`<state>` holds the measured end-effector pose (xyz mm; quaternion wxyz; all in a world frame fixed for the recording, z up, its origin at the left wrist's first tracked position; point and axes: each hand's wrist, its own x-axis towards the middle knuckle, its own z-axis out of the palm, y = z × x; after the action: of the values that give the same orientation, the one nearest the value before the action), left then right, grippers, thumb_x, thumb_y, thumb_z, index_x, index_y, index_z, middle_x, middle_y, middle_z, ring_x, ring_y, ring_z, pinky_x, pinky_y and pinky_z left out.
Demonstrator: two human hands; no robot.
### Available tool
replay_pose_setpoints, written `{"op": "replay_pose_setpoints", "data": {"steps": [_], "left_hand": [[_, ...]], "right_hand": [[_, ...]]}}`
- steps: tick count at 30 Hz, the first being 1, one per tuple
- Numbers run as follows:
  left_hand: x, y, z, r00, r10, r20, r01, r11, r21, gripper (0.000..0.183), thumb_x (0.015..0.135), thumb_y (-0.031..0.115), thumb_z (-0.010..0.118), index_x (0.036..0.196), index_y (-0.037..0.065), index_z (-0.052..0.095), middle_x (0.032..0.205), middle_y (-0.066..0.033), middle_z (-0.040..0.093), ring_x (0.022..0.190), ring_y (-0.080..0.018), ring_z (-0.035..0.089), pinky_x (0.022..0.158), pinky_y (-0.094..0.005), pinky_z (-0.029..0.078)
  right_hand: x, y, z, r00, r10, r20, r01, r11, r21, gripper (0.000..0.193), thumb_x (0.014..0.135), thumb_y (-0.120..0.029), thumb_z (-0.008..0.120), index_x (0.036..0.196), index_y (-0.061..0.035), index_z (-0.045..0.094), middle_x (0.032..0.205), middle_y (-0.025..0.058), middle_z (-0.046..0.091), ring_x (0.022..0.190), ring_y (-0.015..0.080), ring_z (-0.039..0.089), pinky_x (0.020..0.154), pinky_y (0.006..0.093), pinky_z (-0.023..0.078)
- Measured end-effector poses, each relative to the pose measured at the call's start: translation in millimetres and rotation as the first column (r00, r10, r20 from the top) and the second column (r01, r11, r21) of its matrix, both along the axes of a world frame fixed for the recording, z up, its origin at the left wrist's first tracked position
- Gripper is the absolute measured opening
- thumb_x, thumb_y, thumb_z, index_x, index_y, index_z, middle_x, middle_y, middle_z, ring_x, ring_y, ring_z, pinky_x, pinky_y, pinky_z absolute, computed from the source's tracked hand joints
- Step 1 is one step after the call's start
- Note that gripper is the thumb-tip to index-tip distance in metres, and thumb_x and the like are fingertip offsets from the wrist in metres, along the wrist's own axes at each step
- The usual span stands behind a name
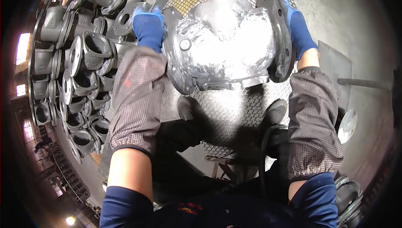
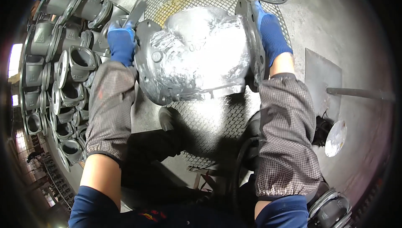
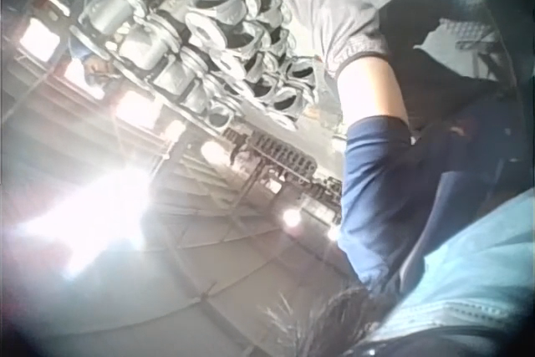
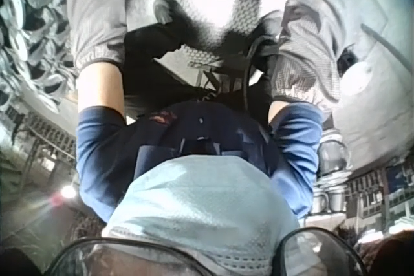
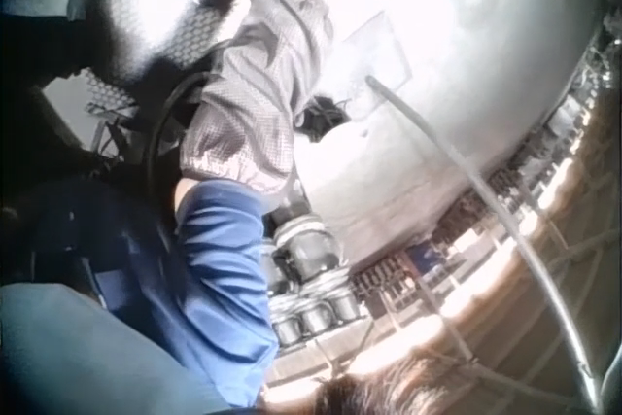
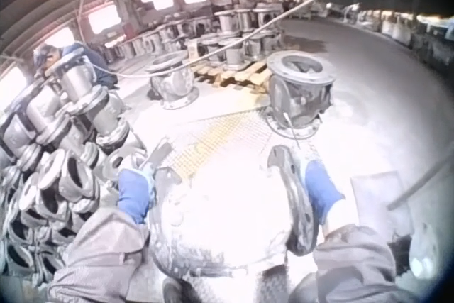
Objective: The person uses a tool to deburr the surfaces of a metal casting, turning it over to reach different sides. They then use a handheld rotary tool to smooth the interior of the part.
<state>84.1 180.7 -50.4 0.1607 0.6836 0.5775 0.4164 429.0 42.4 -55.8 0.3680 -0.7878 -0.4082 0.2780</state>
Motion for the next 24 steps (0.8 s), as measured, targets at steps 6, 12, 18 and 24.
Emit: {"op": "replay_pose_setpoints", "data": {"steps": [6,12,18,24], "left_hand": [[68,-87,1,0.835,-0.378,-0.400,0.438,0.897,0.065,0.015,0.079,0.013,0.059,0.088,0.001,0.063,0.076,-0.0161,0.061,0.070,-0.0269,0.058,0.064,-0.0359,0.046],[118,-78,21,0.646,-0.484,-0.590,0.492,0.855,-0.163,0.021,0.078,0.023,0.057,0.082,0.002,0.061,0.074,-0.0171,0.057,0.072,-0.0316,0.057,0.066,-0.0424,0.045],[116,-88,25,0.308,-0.519,-0.797,0.617,0.747,-0.249,0.022,0.080,0.012,0.057,0.100,0.002,0.055,0.062,-0.0128,0.055,0.055,-0.0224,0.056,0.045,-0.0357,0.044],[115,-72,28,0.412,-0.526,-0.744,0.616,0.762,-0.198,0.022,0.074,0.006,0.058,0.096,0.004,0.055,0.069,-0.0142,0.056,0.061,-0.0280,0.057,0.053,-0.0379,0.045]], "right_hand": [[-18,-8,7,0.989,-0.075,-0.129,0.096,0.982,0.161,0.059,0.089,-0.050,0.040,0.114,0.0018,0.055,0.113,0.0229,0.057,0.106,0.0308,0.055,0.090,0.0327,0.040],[-9,-7,5,0.981,-0.104,-0.162,0.116,0.991,0.066,0.068,0.085,-0.055,0.041,0.121,0.0018,0.051,0.117,0.0235,0.055,0.110,0.0344,0.053,0.093,0.0369,0.040],[8,0,-15,0.994,-0.067,-0.091,0.076,0.992,0.099,0.070,0.084,-0.056,0.042,0.124,0.0013,0.049,0.119,0.0243,0.053,0.113,0.0341,0.051,0.096,0.0373,0.039],[-9,-5,2,0.976,-0.122,-0.180,0.129,0.991,0.031,0.070,0.084,-0.056,0.042,0.124,0.0012,0.048,0.120,0.0246,0.053,0.114,0.0346,0.050,0.097,0.0378,0.038]]}}
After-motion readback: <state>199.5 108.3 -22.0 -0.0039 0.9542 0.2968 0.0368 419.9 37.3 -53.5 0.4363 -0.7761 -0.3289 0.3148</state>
